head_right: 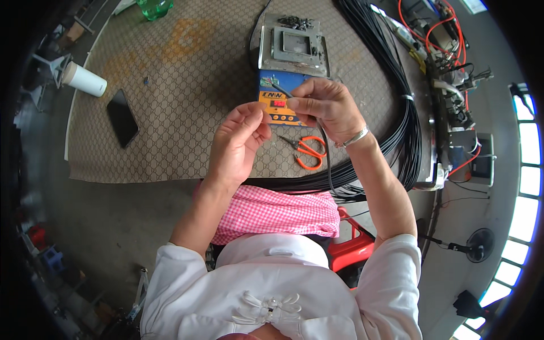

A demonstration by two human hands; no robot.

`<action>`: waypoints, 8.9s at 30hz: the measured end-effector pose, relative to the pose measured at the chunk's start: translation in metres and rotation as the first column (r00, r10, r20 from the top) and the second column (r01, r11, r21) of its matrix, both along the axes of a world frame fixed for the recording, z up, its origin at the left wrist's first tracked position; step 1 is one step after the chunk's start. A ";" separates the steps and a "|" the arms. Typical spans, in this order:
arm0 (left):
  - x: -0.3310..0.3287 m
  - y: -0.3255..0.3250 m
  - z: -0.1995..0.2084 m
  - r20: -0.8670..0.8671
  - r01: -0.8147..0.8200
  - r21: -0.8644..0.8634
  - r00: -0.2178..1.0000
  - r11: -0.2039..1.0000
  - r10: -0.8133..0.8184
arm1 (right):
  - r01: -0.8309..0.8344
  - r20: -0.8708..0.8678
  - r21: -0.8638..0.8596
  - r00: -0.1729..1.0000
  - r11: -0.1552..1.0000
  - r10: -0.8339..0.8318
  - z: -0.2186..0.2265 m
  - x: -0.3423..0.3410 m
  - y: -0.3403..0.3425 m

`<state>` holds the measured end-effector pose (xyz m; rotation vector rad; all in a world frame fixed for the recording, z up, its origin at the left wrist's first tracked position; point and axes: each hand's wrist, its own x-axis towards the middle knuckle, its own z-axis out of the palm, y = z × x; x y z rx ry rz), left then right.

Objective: Assembling and testing electrical wire harnesses using a specialized terminal machine and manual connectors.

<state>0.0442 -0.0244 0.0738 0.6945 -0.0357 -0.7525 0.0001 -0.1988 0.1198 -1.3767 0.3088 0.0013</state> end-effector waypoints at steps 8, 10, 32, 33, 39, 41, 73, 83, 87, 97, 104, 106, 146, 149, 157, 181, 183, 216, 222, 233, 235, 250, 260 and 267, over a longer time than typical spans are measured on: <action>0.001 0.002 0.012 -0.076 0.034 -0.119 0.996 0.992 -0.043 | -0.018 0.007 0.087 1.000 0.996 0.018 0.001 -0.010 0.015; 0.001 0.003 0.014 -0.103 0.054 -0.143 0.992 0.988 -0.069 | -0.016 0.012 0.097 1.000 0.995 0.015 0.001 -0.011 0.018; 0.002 0.010 0.008 -0.149 0.099 -0.138 0.982 0.985 -0.120 | -0.067 -0.007 0.156 0.998 0.985 0.069 -0.010 -0.017 0.028; 0.002 0.011 0.008 -0.143 0.097 -0.143 0.983 0.985 -0.117 | -0.067 -0.002 0.164 0.998 0.984 0.068 -0.011 -0.018 0.028; 0.002 0.012 0.007 -0.156 0.099 -0.164 0.980 0.981 -0.125 | -0.030 0.009 0.105 1.000 0.994 0.029 -0.011 -0.018 0.030; 0.002 0.012 0.005 -0.161 0.102 -0.169 0.978 0.980 -0.130 | -0.014 0.008 0.067 1.000 0.998 0.014 -0.011 -0.018 0.029; -0.027 0.021 -0.074 -0.342 0.227 0.060 0.919 0.972 -0.193 | -0.142 -0.160 -0.903 0.987 -0.406 0.010 0.006 0.097 -0.054; -0.028 0.022 -0.072 -0.331 0.232 0.058 0.922 0.971 -0.200 | 0.025 0.005 -0.980 0.995 -0.196 0.100 0.014 0.079 -0.059; -0.030 0.021 -0.060 -0.304 0.240 0.044 0.928 0.970 -0.216 | 0.029 0.012 -0.919 0.999 0.393 -0.046 0.020 0.048 -0.052; -0.036 0.006 -0.017 -0.037 0.108 0.089 0.994 0.990 -0.105 | 0.134 0.003 0.141 0.991 0.981 -0.136 -0.003 -0.034 -0.002; -0.049 0.002 0.000 0.149 0.021 0.092 0.988 0.996 -0.035 | 0.151 -0.023 0.381 0.988 0.912 -0.154 -0.022 -0.067 0.030; -0.054 0.002 0.004 0.168 0.011 0.083 0.985 0.996 -0.025 | 0.152 -0.029 0.398 0.988 0.905 -0.153 -0.026 -0.074 0.034; -0.058 0.005 -0.025 0.031 0.094 0.033 0.995 0.995 -0.095 | 0.095 -0.061 0.267 0.995 0.959 -0.081 -0.057 -0.095 0.051; -0.057 0.005 -0.026 0.020 0.099 0.033 0.995 0.995 -0.099 | 0.100 -0.087 0.247 0.993 0.964 -0.081 -0.057 -0.094 0.051; -0.054 0.010 -0.030 -0.074 0.096 0.019 0.993 0.995 -0.095 | 0.215 0.225 -0.912 0.974 0.350 -0.012 -0.082 -0.082 0.017; -0.047 0.018 -0.043 -0.037 0.130 0.093 0.991 0.987 -0.127 | -0.167 -0.025 -0.199 0.986 0.966 0.166 -0.068 -0.085 0.036; -0.048 0.017 -0.041 -0.050 0.101 0.116 0.994 0.988 -0.096 | -0.164 -0.032 -0.186 0.986 0.969 0.161 -0.068 -0.084 0.039; -0.050 0.012 -0.049 -0.070 0.086 0.185 0.995 0.979 -0.074 | -0.109 0.001 -0.498 0.992 0.860 0.127 -0.084 -0.080 0.036; -0.050 0.015 -0.048 -0.028 0.127 0.207 0.992 0.970 -0.124 | -0.097 -0.083 -0.990 0.988 0.104 0.128 -0.095 -0.080 0.013; -0.046 0.010 -0.050 -0.086 0.143 0.069 0.987 0.987 -0.137 | -0.223 -0.092 -0.088 0.972 0.971 0.215 -0.075 -0.086 0.041; -0.044 0.009 -0.049 -0.093 0.165 0.009 0.982 0.986 -0.164 | -0.082 -0.147 0.182 0.983 0.980 0.110 -0.071 -0.087 0.052; -0.031 0.005 -0.030 -0.126 0.194 -0.039 0.972 0.980 -0.197 | 0.080 -0.085 0.083 0.994 0.993 -0.073 -0.060 -0.078 0.039; -0.027 0.003 -0.027 -0.134 0.161 -0.062 0.977 0.985 -0.168 | 0.104 -0.098 -0.049 0.989 0.993 -0.108 -0.043 -0.069 0.035; -0.026 0.006 -0.035 -0.202 0.140 -0.028 0.969 0.990 -0.143 | 0.211 0.139 -0.632 0.977 0.746 -0.160 -0.006 -0.021 -0.011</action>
